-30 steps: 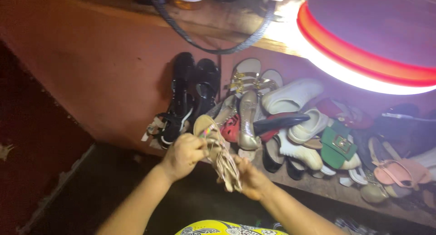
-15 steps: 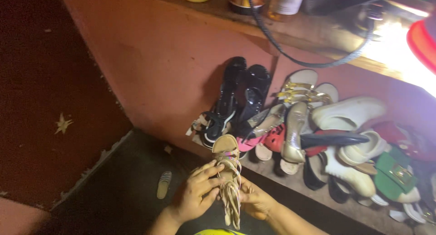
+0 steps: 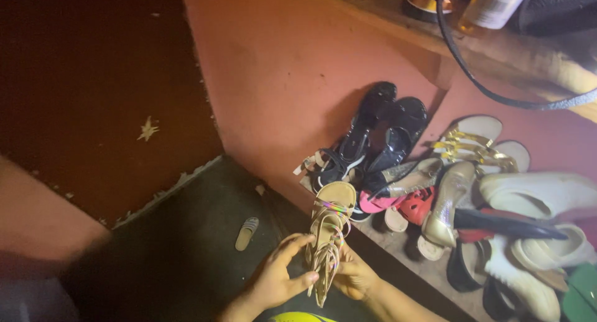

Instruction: The person picks up various shoes, sandals, and slippers one by one from a shelf and places them onto a bed.

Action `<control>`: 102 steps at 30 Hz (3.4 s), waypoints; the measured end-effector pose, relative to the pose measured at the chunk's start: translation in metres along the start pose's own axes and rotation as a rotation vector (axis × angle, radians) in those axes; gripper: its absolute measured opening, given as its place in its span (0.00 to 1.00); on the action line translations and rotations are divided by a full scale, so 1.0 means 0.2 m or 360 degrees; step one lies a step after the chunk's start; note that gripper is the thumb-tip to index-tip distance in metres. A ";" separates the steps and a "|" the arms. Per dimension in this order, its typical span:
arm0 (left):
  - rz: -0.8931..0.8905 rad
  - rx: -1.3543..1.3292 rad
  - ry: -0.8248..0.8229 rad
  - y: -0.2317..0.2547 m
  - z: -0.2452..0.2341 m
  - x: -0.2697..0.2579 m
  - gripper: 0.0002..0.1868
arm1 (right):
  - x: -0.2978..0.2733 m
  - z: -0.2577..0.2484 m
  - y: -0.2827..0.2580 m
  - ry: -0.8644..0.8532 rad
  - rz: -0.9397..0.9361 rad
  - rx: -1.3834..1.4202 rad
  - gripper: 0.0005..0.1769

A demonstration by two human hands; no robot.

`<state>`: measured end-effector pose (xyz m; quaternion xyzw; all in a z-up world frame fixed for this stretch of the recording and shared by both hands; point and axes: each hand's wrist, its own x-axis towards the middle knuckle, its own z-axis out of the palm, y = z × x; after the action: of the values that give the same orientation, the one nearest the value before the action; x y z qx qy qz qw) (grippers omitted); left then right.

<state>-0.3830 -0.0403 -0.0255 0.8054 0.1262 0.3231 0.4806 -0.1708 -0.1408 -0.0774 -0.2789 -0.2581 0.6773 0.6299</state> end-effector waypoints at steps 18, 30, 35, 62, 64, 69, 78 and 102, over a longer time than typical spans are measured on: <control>-0.0455 -0.0654 0.0499 0.01 0.48 -0.21 0.05 | -0.24 -0.02 -0.13 -0.0301 0.0173 0.0144 0.40; -0.1046 -0.0897 0.1492 0.13 0.60 -0.62 0.23 | -0.28 0.14 0.02 -0.0412 0.0389 -0.0076 0.46; -0.0989 -0.0593 0.1495 0.21 0.59 -0.78 0.29 | -0.27 0.21 0.14 -0.0459 0.0308 -0.0308 0.52; -0.0486 -0.0568 0.1959 0.18 0.29 -1.82 0.24 | 0.21 0.60 1.01 -0.0997 0.1849 -0.0457 0.39; -0.0425 -0.0488 0.1979 0.21 0.32 -1.86 0.25 | 0.26 0.56 1.11 -0.0927 0.1964 -0.0666 0.39; -0.0303 -0.1300 0.2520 0.56 0.47 -1.83 0.29 | 0.39 0.45 1.48 -0.1028 0.2510 -0.0813 0.31; -0.0496 -0.0826 0.3166 0.18 0.73 -2.17 0.28 | 0.31 0.72 1.76 -0.1199 0.2469 -0.1483 0.31; -0.0912 -0.0965 0.3750 0.00 1.05 -3.02 0.27 | -0.18 0.91 2.06 -0.1625 0.2583 -0.1870 0.37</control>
<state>-0.7077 -0.4958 -0.3367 -0.1730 0.5706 0.7469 0.2945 -0.5888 -0.2072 -0.2348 -0.3080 -0.5071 0.6950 -0.4061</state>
